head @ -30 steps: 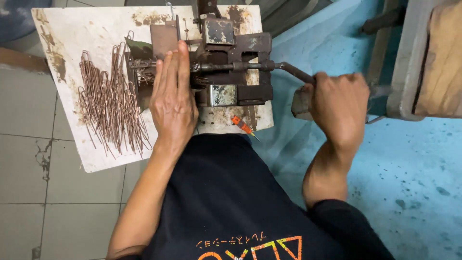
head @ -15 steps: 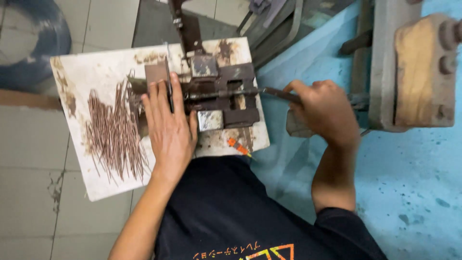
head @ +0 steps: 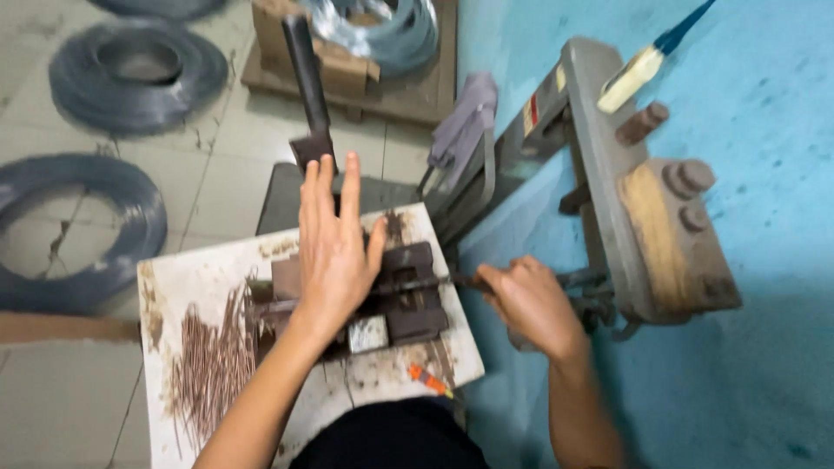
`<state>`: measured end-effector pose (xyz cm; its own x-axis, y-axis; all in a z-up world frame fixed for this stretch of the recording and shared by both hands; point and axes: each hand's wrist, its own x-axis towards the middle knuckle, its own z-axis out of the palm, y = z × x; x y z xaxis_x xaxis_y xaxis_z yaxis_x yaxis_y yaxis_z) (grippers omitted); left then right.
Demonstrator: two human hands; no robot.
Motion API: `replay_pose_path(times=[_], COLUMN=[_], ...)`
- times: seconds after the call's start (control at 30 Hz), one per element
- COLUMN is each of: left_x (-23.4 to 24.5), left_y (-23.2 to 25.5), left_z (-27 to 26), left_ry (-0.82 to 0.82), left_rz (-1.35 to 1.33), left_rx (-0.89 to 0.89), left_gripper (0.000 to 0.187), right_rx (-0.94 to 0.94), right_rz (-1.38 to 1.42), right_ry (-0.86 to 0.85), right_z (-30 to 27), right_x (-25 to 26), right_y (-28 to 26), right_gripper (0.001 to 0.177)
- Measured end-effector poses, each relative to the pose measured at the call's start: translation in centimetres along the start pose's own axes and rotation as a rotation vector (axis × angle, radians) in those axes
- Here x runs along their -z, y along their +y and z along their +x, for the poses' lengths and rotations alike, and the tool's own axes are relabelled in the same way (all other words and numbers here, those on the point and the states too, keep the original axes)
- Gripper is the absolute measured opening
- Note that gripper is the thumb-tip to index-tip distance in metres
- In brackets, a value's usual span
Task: Using a manual machine to bend or form thin copper wires at a workbench
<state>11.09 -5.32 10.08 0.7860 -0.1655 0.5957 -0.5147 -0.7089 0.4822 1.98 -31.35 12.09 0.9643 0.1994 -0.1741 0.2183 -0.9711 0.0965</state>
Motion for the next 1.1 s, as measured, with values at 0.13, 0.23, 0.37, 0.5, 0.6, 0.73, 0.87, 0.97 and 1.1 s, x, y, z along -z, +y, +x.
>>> replay_pose_path(times=[0.13,0.23,0.37,0.5,0.6,0.73,0.87,0.97,1.1], left_x=[-0.8,-3.1,-5.0,-6.0,-5.5,-1.7,0.2,1.1,0.9], left_y=[-2.1,-5.0,-8.0,-8.4,-7.8,-4.5,-1.9,0.2,2.4], left_z=[5.2,8.5,13.4,16.3,16.1,14.1,9.5,4.3,-3.9], left_ry=[0.107,0.186,0.074,0.043,0.097,-0.119,-0.321,-0.263,-0.214], left_rz=[-0.139,-0.257,-0.407,-0.633,-0.844,-0.919,-0.790,-0.874,-0.759], left_rx=[0.073,0.146,0.369,0.717,0.746,0.661,0.500,0.202,-0.204], left_gripper=[0.096,0.104,0.102,0.070,0.028,0.028,0.029,0.049,0.030], right_rx=[0.013,0.031,0.102,0.106,0.106,0.100,0.101,0.095,0.101], right_rz=[-0.017,0.019,-0.026,-0.011,-0.015,-0.001,-0.004,0.053,0.025], right_ry=[-0.017,-0.008,0.043,0.059,0.059,0.016,-0.037,-0.070,-0.141], right_z=[0.4,0.5,1.0,0.9,0.9,1.2,2.1,2.7,3.7], right_x=[-0.6,-0.6,-1.1,-1.5,-1.9,-1.1,0.1,1.1,2.1], right_y=[0.3,0.2,0.5,0.7,1.0,0.7,0.9,1.0,1.3], right_gripper=[0.033,0.030,0.019,0.021,0.022,0.024,0.020,0.026,0.033])
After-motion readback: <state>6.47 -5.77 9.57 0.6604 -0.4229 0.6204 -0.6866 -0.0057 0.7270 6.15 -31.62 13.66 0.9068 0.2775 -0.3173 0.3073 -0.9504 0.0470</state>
